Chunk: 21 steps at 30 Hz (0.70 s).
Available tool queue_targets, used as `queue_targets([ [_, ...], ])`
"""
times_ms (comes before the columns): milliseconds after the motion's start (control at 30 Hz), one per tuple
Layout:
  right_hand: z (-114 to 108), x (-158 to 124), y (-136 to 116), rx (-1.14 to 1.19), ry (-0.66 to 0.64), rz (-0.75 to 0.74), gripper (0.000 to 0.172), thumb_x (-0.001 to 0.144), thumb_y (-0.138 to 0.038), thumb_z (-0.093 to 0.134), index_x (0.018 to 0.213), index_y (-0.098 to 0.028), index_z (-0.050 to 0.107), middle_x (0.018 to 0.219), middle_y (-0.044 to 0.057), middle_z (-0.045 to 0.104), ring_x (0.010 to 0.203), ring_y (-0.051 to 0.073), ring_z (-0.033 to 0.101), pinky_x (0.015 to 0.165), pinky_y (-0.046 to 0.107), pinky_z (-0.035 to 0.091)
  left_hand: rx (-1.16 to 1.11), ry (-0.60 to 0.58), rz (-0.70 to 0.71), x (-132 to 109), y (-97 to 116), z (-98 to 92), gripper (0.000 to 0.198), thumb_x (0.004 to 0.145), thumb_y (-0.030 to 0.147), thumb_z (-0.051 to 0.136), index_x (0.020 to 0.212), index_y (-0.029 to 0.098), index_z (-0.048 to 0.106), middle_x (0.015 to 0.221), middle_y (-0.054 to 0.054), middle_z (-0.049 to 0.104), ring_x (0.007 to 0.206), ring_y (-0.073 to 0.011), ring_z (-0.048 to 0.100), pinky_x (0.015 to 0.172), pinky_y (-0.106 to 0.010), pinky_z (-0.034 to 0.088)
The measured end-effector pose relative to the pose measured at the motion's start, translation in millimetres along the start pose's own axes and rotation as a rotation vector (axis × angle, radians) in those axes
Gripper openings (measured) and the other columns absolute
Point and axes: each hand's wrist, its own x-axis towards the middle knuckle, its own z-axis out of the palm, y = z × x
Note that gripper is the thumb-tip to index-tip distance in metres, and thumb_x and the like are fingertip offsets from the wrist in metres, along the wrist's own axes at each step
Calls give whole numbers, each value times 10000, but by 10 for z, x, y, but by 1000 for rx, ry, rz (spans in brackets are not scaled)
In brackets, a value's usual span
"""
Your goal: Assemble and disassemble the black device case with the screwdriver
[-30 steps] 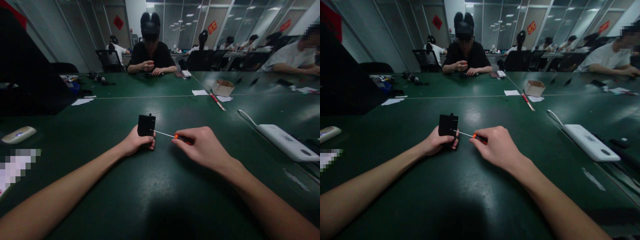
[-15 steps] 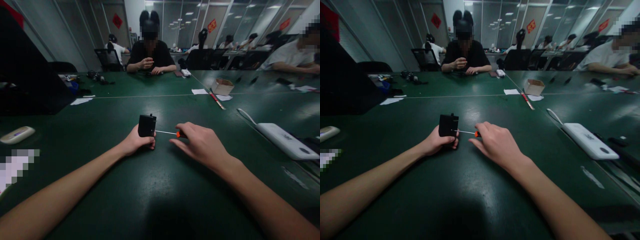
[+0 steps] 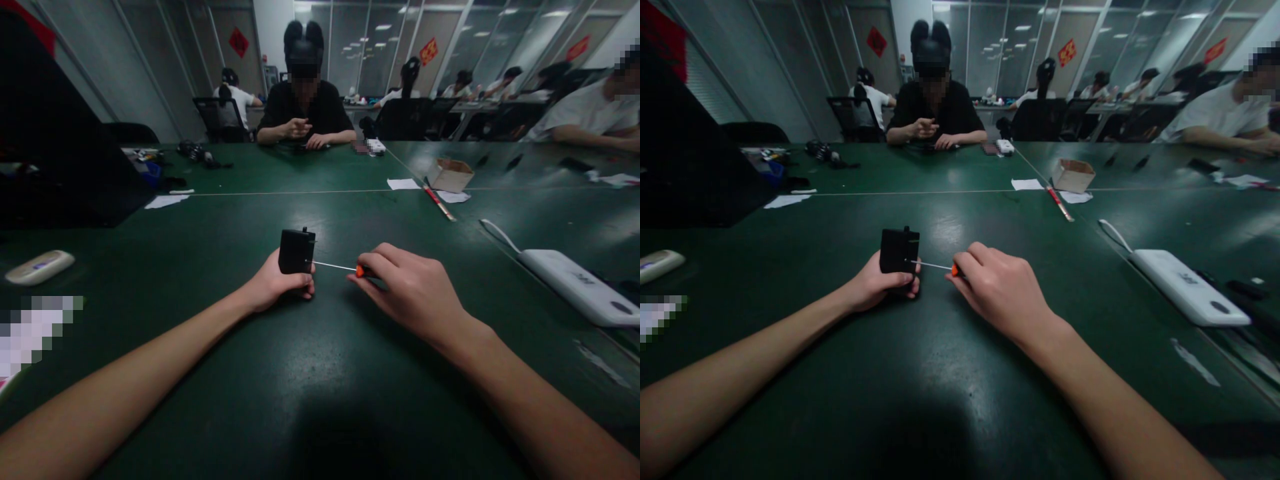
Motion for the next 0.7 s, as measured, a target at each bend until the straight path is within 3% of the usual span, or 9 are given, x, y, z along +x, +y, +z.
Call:
queue_targets([
  [167, -25, 13, 21, 29, 41, -50, 317, 988, -346, 507, 914, -111, 706, 805, 88, 678, 744, 201, 577, 682, 310, 435, -15, 5, -11, -7, 10, 3, 276, 734, 195, 740, 938, 119, 570, 763, -26, 615, 678, -166, 661, 594, -293, 580],
  [333, -7, -12, -7, 46, 50, -30, 291, 982, -347, 523, 972, -114, 698, 815, 64, 677, 650, 160, 586, 563, 279, 389, -22, -7, -13, 3, -2, -7, 272, 745, 204, 736, 940, 121, 566, 750, -30, 624, 672, -167, 660, 600, -298, 577],
  [467, 2, -11, -28, 108, 68, 4, 248, 968, -332, 548, 983, -123, 681, 825, 52, 671, 657, 141, 595, 563, 262, 374, -1, -23, 9, 13, -13, -19, 253, 759, 196, 722, 940, 119, 563, 730, -23, 616, 640, -156, 644, 586, -296, 564],
  [700, -41, -1, -67, -296, 199, -131, 186, 962, -185, 522, 853, -179, 673, 731, 11, 658, 591, 149, 477, 559, 308, 292, 4, -31, -2, -2, -6, 4, 290, 729, 191, 756, 939, 120, 568, 771, -23, 625, 639, -161, 659, 583, -298, 568],
])
